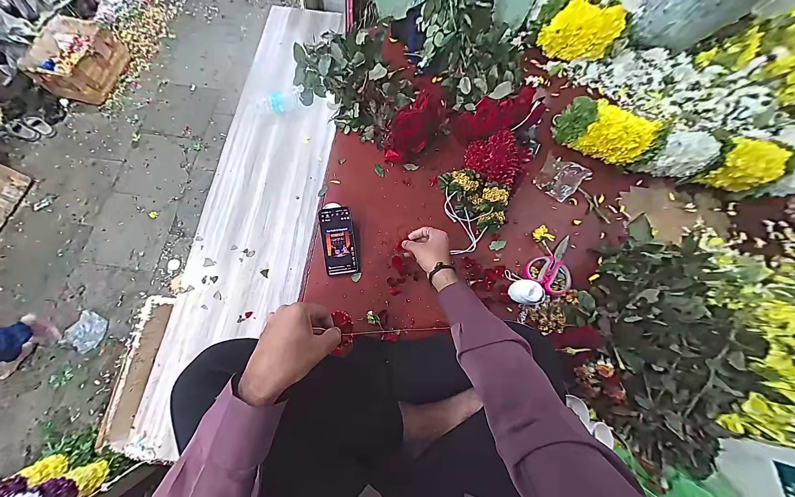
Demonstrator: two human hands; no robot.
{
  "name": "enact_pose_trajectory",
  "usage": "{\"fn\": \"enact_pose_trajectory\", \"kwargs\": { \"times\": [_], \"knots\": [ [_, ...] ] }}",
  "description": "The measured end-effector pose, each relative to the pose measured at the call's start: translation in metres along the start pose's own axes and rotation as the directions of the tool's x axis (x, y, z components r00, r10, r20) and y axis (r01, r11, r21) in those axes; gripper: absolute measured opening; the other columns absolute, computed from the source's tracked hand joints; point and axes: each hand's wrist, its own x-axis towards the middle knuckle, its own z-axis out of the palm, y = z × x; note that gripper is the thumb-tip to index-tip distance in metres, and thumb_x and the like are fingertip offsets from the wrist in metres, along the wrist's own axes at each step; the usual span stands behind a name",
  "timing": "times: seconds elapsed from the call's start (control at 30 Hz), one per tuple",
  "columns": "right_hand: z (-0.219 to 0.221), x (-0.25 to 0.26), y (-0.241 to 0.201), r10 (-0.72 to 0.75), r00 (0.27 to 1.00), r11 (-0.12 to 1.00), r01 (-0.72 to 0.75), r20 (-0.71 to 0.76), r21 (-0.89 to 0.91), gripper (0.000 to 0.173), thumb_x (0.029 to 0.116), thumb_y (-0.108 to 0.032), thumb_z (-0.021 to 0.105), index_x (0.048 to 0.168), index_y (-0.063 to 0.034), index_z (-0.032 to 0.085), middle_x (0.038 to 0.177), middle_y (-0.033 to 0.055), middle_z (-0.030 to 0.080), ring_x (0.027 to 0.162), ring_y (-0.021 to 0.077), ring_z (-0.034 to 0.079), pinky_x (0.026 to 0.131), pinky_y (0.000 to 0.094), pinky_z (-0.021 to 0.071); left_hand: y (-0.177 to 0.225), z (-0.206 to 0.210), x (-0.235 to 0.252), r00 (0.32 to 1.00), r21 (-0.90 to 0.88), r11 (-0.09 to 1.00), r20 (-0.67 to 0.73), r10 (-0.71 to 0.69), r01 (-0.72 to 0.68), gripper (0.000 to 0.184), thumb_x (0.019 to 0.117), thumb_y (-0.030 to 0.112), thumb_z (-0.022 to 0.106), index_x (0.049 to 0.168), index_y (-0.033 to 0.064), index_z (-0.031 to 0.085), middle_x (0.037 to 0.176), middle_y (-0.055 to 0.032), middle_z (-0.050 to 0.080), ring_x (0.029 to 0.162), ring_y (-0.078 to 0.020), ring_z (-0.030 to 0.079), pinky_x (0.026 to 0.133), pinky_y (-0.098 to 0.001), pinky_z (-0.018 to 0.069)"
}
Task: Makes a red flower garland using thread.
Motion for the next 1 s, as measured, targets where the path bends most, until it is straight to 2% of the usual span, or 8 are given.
{"fn": "enact_pose_trajectory", "kwargs": {
  "times": [0.13,0.27,0.5,0.57,0.67,0.8,0.9,1.0],
  "knots": [
    [-0.018,-0.050,-0.010,-0.074,0.987,0.975,0.041,0.143,0.218,0.022,0.0872,-0.007,0.079,0.109,-0.0074,0.074,0.096,0.0104,0.074,0.069,0.0186,0.066,0.059,0.0348,0.0560,0.001,0.001,-0.002,1.000,-0.029,0.999,-0.003,0.027,-0.027,0.016,0.0886,0.035,0.071,0.084,0.0204,0.075,0.071,0.0059,0.069,0.063,-0.0101,0.065,0.060,-0.0427,0.0548],
    [-0.022,-0.090,-0.002,-0.182,0.947,0.930,0.079,0.264,0.358,0.023,0.0954,-0.016,0.073,0.119,-0.0154,0.070,0.099,0.0087,0.073,0.064,0.0152,0.063,0.053,0.0285,0.0512,-0.001,0.001,-0.002,0.999,-0.058,0.997,0.000,0.042,-0.042,0.017,0.0896,0.034,0.071,0.085,0.0177,0.075,0.075,0.0040,0.074,0.067,-0.0108,0.070,0.065,-0.0430,0.0598],
    [-0.026,-0.120,-0.026,-0.250,0.923,0.848,0.063,0.292,0.526,0.017,0.0978,-0.003,0.063,0.111,-0.0005,0.073,0.095,0.0149,0.072,0.067,0.0165,0.065,0.060,0.0305,0.0564,-0.001,0.000,0.002,0.999,-0.066,0.997,0.012,0.030,-0.029,0.017,0.0888,0.032,0.072,0.086,0.0157,0.075,0.073,0.0020,0.071,0.065,-0.0128,0.066,0.063,-0.0434,0.0562],
    [-0.027,-0.124,-0.025,-0.265,0.927,0.846,0.090,0.267,0.525,0.017,0.0971,-0.003,0.062,0.107,-0.0005,0.075,0.090,0.0144,0.073,0.066,0.0165,0.064,0.061,0.0313,0.0561,0.000,0.001,0.002,1.000,-0.073,0.997,0.019,0.024,-0.023,0.017,0.0894,0.032,0.072,0.087,0.0153,0.075,0.074,0.0015,0.072,0.064,-0.0126,0.067,0.063,-0.0431,0.0573],
    [-0.027,-0.128,-0.025,-0.285,0.923,0.856,0.126,0.257,0.501,0.021,0.0959,0.000,0.059,0.107,-0.0015,0.076,0.093,0.0138,0.073,0.069,0.0176,0.064,0.065,0.0335,0.0569,0.000,0.001,0.003,1.000,-0.067,0.998,0.023,0.016,-0.015,0.016,0.0896,0.031,0.072,0.088,0.0154,0.075,0.074,0.0019,0.071,0.064,-0.0123,0.066,0.062,-0.0420,0.0563],
    [-0.027,-0.130,-0.030,-0.383,0.891,0.875,0.265,0.244,0.405,0.029,0.0839,0.004,0.073,0.111,-0.0055,0.076,0.099,0.0117,0.076,0.079,0.0210,0.072,0.072,0.0396,0.0626,-0.002,0.002,0.005,1.000,-0.077,0.997,0.019,0.024,-0.022,0.016,0.0892,0.031,0.072,0.086,0.0157,0.075,0.070,0.0032,0.070,0.061,-0.0104,0.064,0.060,-0.0402,0.0548],
    [-0.024,-0.133,-0.032,-0.434,0.877,0.875,0.354,0.209,0.330,0.022,0.0857,-0.003,0.079,0.107,-0.0081,0.078,0.104,0.0050,0.076,0.086,0.0176,0.073,0.078,0.0375,0.0638,-0.001,0.002,0.005,1.000,-0.076,0.997,0.020,0.020,-0.018,0.016,0.0890,0.031,0.072,0.086,0.0156,0.075,0.070,0.0026,0.069,0.061,-0.0112,0.064,0.060,-0.0407,0.0542],
    [-0.020,-0.137,-0.034,-0.465,0.868,0.862,0.401,0.174,0.309,0.011,0.0912,-0.013,0.078,0.102,-0.0087,0.079,0.098,0.0036,0.076,0.079,0.0153,0.071,0.073,0.0350,0.0627,-0.003,0.002,0.005,1.000,-0.074,0.997,0.007,0.020,-0.019,0.015,0.0887,0.031,0.072,0.086,0.0167,0.075,0.071,0.0035,0.069,0.062,-0.0105,0.064,0.060,-0.0403,0.0542]
  ]
}}
